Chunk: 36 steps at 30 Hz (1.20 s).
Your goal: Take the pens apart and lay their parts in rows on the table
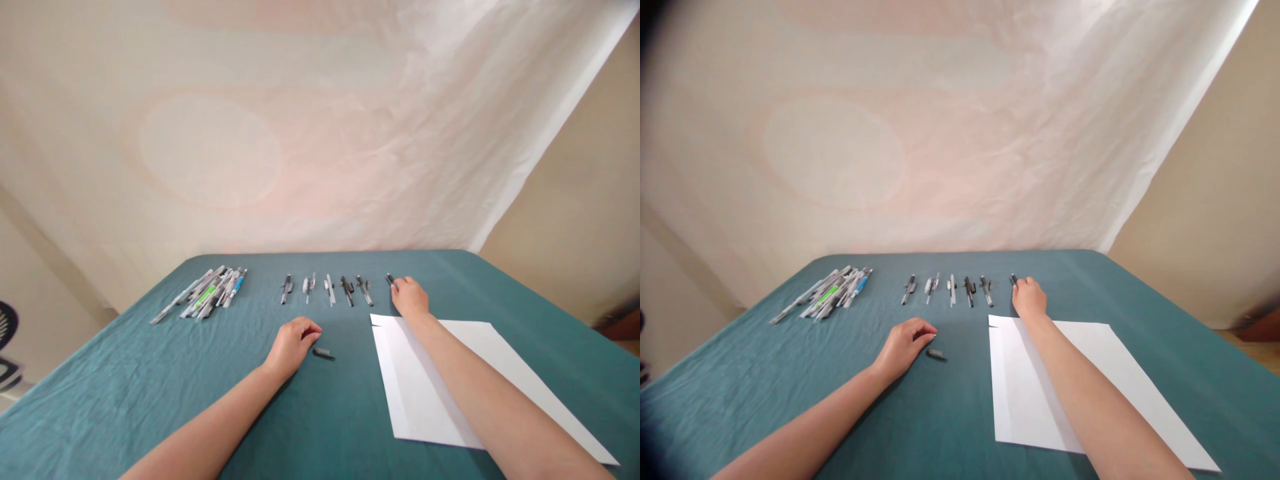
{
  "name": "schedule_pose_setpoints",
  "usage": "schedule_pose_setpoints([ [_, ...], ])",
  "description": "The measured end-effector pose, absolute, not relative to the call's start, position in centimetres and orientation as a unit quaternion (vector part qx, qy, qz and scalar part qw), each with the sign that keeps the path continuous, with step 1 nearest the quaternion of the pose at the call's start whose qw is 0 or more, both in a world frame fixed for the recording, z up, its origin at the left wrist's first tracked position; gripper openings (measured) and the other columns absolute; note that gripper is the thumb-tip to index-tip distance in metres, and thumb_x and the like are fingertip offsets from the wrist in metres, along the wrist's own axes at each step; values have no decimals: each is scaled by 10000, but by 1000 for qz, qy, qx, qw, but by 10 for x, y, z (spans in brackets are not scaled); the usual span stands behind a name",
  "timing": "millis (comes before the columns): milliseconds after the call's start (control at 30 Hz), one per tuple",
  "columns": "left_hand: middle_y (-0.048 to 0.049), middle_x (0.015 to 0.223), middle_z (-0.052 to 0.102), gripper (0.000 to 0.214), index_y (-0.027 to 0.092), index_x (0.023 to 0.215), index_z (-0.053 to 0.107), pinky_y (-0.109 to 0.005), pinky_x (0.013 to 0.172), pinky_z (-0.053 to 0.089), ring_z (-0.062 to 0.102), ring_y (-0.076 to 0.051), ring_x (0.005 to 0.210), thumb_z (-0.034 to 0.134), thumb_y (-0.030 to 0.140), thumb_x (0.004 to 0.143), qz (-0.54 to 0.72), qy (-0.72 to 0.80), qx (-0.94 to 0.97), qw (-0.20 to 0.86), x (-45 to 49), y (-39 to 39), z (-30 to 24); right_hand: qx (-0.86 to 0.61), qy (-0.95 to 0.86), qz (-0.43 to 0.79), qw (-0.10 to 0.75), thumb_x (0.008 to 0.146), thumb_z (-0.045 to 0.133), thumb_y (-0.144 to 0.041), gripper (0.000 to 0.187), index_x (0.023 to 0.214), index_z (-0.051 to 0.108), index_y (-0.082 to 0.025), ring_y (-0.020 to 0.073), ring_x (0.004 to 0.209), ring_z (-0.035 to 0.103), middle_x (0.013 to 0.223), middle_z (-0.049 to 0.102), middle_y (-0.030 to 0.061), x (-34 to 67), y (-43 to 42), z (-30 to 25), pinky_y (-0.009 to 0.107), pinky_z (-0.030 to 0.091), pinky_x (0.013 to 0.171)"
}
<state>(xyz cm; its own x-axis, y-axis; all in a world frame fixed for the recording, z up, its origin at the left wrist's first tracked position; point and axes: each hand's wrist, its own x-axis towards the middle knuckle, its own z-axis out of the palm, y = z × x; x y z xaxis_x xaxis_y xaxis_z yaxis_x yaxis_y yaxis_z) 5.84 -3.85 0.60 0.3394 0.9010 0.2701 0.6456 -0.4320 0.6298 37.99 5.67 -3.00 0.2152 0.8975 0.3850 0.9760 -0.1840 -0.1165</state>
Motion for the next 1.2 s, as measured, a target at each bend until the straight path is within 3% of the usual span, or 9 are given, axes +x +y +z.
schedule_pose_setpoints([
  [367, -12, 823, 641, 148, 211, 835, 648, -251, 724, 429, 581, -147, 771, 507, 241, 798, 303, 487, 791, 213, 58, -39, 7, -729, -660, -101, 154, 878, 398, -298, 285, 934, 640, -160, 166, 804, 540, 937, 562, 87, 377, 56, -25, 250, 380, 688],
  [833, -18, 842, 646, 154, 212, 820, 670, -251, 758, 426, 582, -148, 804, 517, 215, 799, 310, 470, 800, 207, 58, -38, 7, -672, -712, -64, 191, 875, 432, -291, 277, 1059, 617, -199, 159, 875, 544, 982, 578, 70, 364, 48, -17, 236, 382, 775],
  [967, -26, 853, 644, 151, 205, 816, 665, -256, 778, 426, 581, -150, 818, 515, 204, 795, 307, 463, 802, 219, 59, -38, 7, -661, -716, -68, 213, 872, 440, -317, 277, 1075, 602, -220, 178, 988, 504, 1055, 567, 62, 352, 39, -2, 248, 377, 788],
  [1100, -14, 835, 637, 177, 211, 929, 614, -257, 750, 438, 585, -144, 783, 523, 195, 779, 310, 471, 787, 252, 59, -37, 5, -556, -802, 32, 218, 877, 435, -339, 239, 978, 635, -256, 134, 894, 540, 989, 606, 12, 308, 19, 18, 220, 378, 732],
  [1200, 4, 821, 629, 275, 217, 1043, 515, -258, 750, 447, 594, -135, 780, 503, 161, 773, 333, 473, 763, 288, 58, -37, 4, -442, -871, 119, 175, 834, 513, -381, 238, 990, 635, -251, 130, 833, 559, 914, 623, 3, 267, -4, 24, 214, 372, 693],
])
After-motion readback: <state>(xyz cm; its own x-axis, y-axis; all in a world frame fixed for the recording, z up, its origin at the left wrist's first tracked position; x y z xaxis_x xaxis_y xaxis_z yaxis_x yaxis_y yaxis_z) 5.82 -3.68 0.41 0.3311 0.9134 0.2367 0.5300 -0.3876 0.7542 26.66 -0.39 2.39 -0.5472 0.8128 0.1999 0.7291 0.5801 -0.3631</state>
